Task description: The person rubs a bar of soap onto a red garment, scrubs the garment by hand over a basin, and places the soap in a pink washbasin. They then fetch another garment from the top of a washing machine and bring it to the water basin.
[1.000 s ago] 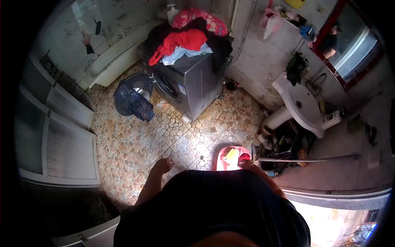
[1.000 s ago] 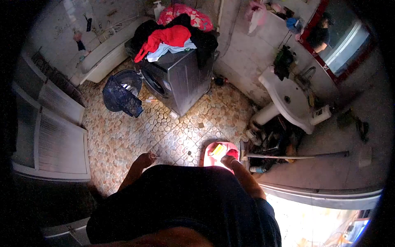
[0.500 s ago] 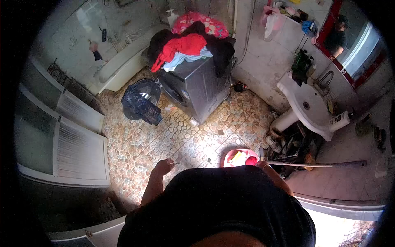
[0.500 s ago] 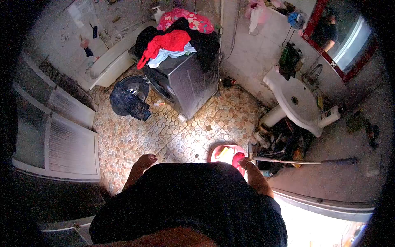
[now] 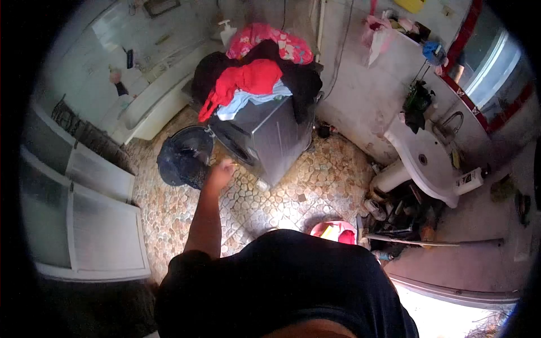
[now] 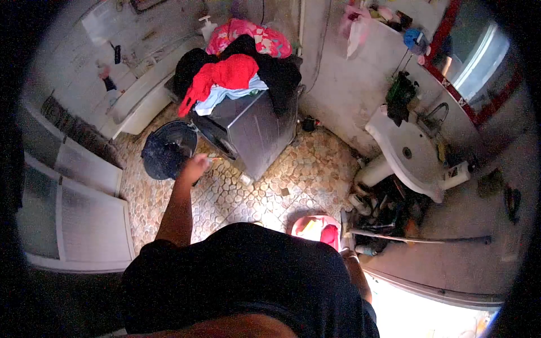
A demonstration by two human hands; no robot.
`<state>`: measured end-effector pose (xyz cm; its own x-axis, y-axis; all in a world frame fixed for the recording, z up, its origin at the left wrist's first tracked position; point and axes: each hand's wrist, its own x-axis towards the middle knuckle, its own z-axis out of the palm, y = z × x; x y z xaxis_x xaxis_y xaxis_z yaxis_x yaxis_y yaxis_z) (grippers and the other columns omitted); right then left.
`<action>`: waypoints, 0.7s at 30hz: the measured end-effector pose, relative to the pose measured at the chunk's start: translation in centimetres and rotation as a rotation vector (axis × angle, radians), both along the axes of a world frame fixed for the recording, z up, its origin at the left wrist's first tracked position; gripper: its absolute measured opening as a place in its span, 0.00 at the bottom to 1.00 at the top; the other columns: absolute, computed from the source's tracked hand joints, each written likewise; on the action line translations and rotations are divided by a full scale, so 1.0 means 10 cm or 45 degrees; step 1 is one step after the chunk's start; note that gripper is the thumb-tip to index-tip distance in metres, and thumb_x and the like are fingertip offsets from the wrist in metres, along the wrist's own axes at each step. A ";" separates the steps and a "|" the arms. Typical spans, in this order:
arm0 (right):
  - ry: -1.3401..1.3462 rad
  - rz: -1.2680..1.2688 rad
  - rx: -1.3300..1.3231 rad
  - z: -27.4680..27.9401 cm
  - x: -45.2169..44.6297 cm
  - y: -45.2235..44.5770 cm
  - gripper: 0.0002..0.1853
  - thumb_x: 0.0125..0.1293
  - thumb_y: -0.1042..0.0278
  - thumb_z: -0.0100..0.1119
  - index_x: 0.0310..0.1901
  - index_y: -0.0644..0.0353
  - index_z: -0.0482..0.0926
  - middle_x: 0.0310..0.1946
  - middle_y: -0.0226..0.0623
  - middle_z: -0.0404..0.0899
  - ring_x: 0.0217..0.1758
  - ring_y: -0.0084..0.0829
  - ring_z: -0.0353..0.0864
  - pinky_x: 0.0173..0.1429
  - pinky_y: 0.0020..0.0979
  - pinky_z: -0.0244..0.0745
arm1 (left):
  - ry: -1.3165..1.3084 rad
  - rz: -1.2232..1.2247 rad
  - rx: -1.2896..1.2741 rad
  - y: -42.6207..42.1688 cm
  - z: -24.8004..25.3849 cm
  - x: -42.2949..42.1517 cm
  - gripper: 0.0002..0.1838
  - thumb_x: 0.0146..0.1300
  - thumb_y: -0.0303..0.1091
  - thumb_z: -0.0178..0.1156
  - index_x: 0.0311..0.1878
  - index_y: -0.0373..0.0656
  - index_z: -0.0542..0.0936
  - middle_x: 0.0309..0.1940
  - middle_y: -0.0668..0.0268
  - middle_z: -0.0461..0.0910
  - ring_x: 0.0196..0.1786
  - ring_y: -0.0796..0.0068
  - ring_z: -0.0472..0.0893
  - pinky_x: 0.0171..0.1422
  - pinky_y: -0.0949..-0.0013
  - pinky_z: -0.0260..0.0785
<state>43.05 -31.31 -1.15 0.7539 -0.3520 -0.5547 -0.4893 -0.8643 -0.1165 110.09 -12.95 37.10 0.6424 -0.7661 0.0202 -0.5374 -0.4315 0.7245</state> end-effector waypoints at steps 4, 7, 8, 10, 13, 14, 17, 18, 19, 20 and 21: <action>0.017 -0.163 0.121 0.21 0.31 0.15 0.10 0.58 0.64 0.44 0.28 0.56 0.75 0.28 0.38 0.77 0.34 0.36 0.77 0.34 0.38 0.73 | -0.297 0.048 -0.162 -0.81 0.42 0.85 0.23 0.55 0.38 0.60 0.53 0.40 0.71 0.46 0.49 0.76 0.49 0.53 0.76 0.51 0.59 0.69; 0.010 -0.233 0.181 0.26 0.59 0.32 0.09 0.58 0.65 0.44 0.28 0.56 0.75 0.29 0.39 0.77 0.35 0.37 0.78 0.35 0.38 0.73 | -0.400 0.118 -0.274 -1.34 0.51 1.53 0.28 0.52 0.39 0.61 0.56 0.42 0.69 0.49 0.48 0.74 0.52 0.49 0.74 0.56 0.58 0.65; 0.004 -0.250 0.199 0.26 0.67 0.38 0.09 0.58 0.65 0.44 0.28 0.56 0.75 0.29 0.39 0.77 0.35 0.37 0.78 0.36 0.38 0.74 | -0.396 0.178 -0.241 -1.43 0.71 1.57 0.29 0.52 0.39 0.62 0.57 0.42 0.68 0.50 0.48 0.73 0.53 0.48 0.73 0.57 0.57 0.64; -0.051 -0.249 0.227 0.11 0.86 0.51 0.09 0.58 0.65 0.45 0.29 0.57 0.75 0.29 0.40 0.78 0.36 0.38 0.78 0.36 0.38 0.74 | -0.476 0.123 -0.173 -1.59 1.01 1.62 0.33 0.51 0.40 0.63 0.61 0.44 0.65 0.55 0.47 0.69 0.58 0.50 0.68 0.60 0.58 0.62; -0.031 -0.308 0.252 2.34 2.30 0.55 0.09 0.57 0.66 0.46 0.31 0.58 0.76 0.31 0.40 0.78 0.36 0.40 0.79 0.40 0.37 0.74 | -0.634 0.132 -0.244 -1.95 0.99 1.87 0.39 0.48 0.40 0.65 0.64 0.53 0.60 0.59 0.47 0.63 0.62 0.50 0.63 0.64 0.58 0.59; -0.076 -0.207 0.138 2.43 2.44 0.58 0.09 0.58 0.66 0.46 0.31 0.59 0.76 0.31 0.41 0.78 0.36 0.41 0.79 0.41 0.37 0.74 | -0.626 0.113 -0.245 -2.04 0.97 1.90 0.39 0.48 0.40 0.65 0.64 0.53 0.60 0.59 0.47 0.63 0.62 0.50 0.63 0.64 0.58 0.59; -0.707 -0.520 0.173 2.19 2.43 0.76 0.09 0.58 0.66 0.46 0.31 0.60 0.76 0.31 0.41 0.79 0.35 0.42 0.79 0.42 0.36 0.75 | -0.589 -0.001 -0.228 -2.28 0.92 1.94 0.42 0.47 0.39 0.66 0.66 0.56 0.57 0.61 0.47 0.61 0.63 0.49 0.61 0.66 0.58 0.57; -0.698 -0.536 0.173 2.22 2.43 0.78 0.09 0.58 0.66 0.46 0.31 0.60 0.76 0.31 0.41 0.79 0.35 0.42 0.79 0.42 0.36 0.75 | -0.592 -0.023 -0.199 -2.34 0.92 1.92 0.39 0.48 0.40 0.65 0.65 0.57 0.60 0.61 0.49 0.62 0.63 0.50 0.63 0.64 0.58 0.59; -0.493 -0.468 0.216 2.26 2.41 0.77 0.09 0.57 0.67 0.46 0.30 0.60 0.76 0.30 0.42 0.78 0.35 0.42 0.79 0.41 0.36 0.75 | -0.595 -0.041 -0.171 -2.39 0.91 1.92 0.36 0.49 0.41 0.64 0.63 0.57 0.63 0.61 0.51 0.63 0.62 0.51 0.64 0.62 0.58 0.61; -0.291 -0.395 0.259 2.31 2.43 0.78 0.09 0.57 0.68 0.46 0.29 0.60 0.76 0.29 0.42 0.78 0.34 0.42 0.79 0.40 0.36 0.75 | -0.589 -0.051 -0.170 -2.44 0.87 1.94 0.36 0.49 0.41 0.64 0.63 0.57 0.63 0.61 0.51 0.63 0.62 0.51 0.64 0.62 0.58 0.61; -0.104 -0.266 0.231 2.14 2.32 0.82 0.08 0.56 0.69 0.46 0.28 0.59 0.77 0.28 0.42 0.78 0.33 0.42 0.79 0.38 0.36 0.75 | -0.559 -0.015 -0.008 -2.47 0.84 1.98 0.29 0.50 0.41 0.63 0.58 0.54 0.69 0.56 0.51 0.68 0.58 0.51 0.68 0.59 0.57 0.64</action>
